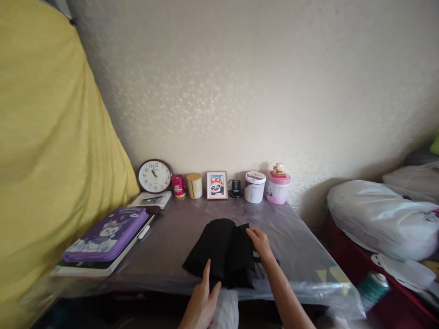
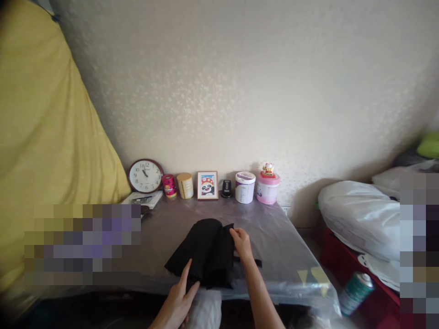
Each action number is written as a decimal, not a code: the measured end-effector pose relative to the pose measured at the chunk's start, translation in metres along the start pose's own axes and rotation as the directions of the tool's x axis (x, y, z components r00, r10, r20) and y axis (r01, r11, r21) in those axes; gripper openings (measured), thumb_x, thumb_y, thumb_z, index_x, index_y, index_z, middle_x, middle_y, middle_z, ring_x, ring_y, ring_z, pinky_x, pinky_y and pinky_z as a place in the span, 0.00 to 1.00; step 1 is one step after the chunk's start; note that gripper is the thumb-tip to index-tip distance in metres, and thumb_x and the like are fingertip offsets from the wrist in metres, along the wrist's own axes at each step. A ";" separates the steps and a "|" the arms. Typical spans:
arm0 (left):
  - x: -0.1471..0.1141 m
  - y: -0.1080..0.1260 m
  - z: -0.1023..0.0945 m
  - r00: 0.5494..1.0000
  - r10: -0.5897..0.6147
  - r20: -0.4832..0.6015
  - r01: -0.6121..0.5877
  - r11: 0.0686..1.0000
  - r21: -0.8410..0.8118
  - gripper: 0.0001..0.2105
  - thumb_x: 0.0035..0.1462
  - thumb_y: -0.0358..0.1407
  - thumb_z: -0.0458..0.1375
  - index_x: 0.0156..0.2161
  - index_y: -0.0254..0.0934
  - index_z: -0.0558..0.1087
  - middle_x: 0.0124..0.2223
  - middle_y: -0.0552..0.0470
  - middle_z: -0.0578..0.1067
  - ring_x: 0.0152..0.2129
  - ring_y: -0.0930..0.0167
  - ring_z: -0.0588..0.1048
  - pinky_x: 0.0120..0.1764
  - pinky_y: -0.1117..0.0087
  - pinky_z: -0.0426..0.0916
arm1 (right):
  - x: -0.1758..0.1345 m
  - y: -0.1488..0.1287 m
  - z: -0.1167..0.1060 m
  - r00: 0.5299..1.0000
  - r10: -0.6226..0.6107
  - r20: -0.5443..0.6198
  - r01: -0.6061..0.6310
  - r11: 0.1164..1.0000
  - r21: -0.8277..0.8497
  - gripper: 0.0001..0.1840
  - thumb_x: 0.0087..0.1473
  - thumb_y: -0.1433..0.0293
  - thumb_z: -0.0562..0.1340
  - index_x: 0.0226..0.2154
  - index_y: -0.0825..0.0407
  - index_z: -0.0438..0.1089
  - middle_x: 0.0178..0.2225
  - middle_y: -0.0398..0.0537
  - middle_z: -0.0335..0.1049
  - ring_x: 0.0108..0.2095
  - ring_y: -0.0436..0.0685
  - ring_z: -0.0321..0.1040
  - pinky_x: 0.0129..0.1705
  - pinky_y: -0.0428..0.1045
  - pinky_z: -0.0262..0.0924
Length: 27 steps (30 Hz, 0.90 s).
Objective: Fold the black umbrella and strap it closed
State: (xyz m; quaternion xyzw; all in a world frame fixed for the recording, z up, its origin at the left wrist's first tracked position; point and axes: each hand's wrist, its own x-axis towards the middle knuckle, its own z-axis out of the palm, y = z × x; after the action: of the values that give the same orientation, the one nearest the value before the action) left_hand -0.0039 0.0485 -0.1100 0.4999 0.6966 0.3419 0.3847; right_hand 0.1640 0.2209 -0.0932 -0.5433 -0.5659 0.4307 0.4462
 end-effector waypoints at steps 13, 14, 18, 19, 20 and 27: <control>0.008 -0.015 -0.002 0.998 0.056 0.038 -0.060 0.993 0.100 0.30 0.60 0.37 0.45 0.63 0.36 0.38 0.50 0.43 0.72 0.47 0.69 0.70 0.48 0.73 0.60 | 0.011 -0.038 0.063 0.988 0.056 0.142 -0.074 0.990 0.123 0.17 0.45 0.59 0.58 0.35 0.54 0.67 0.22 0.40 0.67 0.22 0.50 0.65 0.21 0.43 0.60; 0.009 -0.016 -0.001 0.998 0.051 0.040 -0.055 0.993 0.106 0.30 0.60 0.37 0.45 0.63 0.35 0.38 0.51 0.43 0.71 0.48 0.69 0.70 0.48 0.73 0.60 | 0.011 -0.037 0.069 0.987 0.061 0.148 -0.077 0.991 0.106 0.17 0.45 0.60 0.58 0.35 0.54 0.67 0.22 0.41 0.67 0.22 0.50 0.66 0.20 0.43 0.60; 0.009 -0.018 0.000 0.997 0.007 0.076 -0.020 0.984 0.180 0.30 0.60 0.38 0.44 0.63 0.31 0.38 0.51 0.38 0.70 0.49 0.65 0.69 0.47 0.69 0.61 | 0.013 -0.029 0.090 0.981 0.084 0.173 -0.084 0.996 -0.008 0.14 0.48 0.64 0.57 0.37 0.53 0.66 0.26 0.42 0.71 0.21 0.49 0.67 0.20 0.43 0.61; 0.009 -0.018 0.000 0.997 -0.011 0.080 -0.006 0.978 0.207 0.30 0.60 0.39 0.44 0.63 0.29 0.39 0.51 0.36 0.70 0.48 0.64 0.69 0.47 0.68 0.61 | 0.013 -0.027 0.094 0.980 0.086 0.178 -0.079 0.996 -0.047 0.14 0.49 0.65 0.56 0.38 0.54 0.66 0.26 0.43 0.71 0.20 0.49 0.67 0.20 0.43 0.61; 0.009 -0.017 0.000 0.996 -0.031 0.080 0.012 0.973 0.229 0.30 0.59 0.39 0.44 0.63 0.28 0.40 0.51 0.35 0.70 0.48 0.63 0.70 0.46 0.67 0.61 | 0.013 -0.025 0.096 0.980 0.085 0.181 -0.070 0.994 -0.088 0.13 0.49 0.65 0.56 0.38 0.54 0.66 0.27 0.43 0.72 0.20 0.49 0.68 0.20 0.43 0.61; 0.008 -0.014 0.001 0.995 -0.088 0.039 0.075 0.962 0.261 0.33 0.57 0.41 0.48 0.62 0.25 0.43 0.50 0.35 0.71 0.47 0.62 0.70 0.45 0.69 0.62 | 0.011 -0.024 0.099 0.975 -0.019 0.222 0.098 0.931 -0.351 0.12 0.51 0.67 0.55 0.38 0.54 0.66 0.21 0.44 0.73 0.28 0.53 0.71 0.30 0.44 0.59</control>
State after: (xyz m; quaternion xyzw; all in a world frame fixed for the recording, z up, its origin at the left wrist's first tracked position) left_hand -0.0110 0.0522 -0.1244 0.5255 0.7453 0.2189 0.3471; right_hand 0.0618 0.2309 -0.0921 -0.5490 -0.6960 0.3622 0.2882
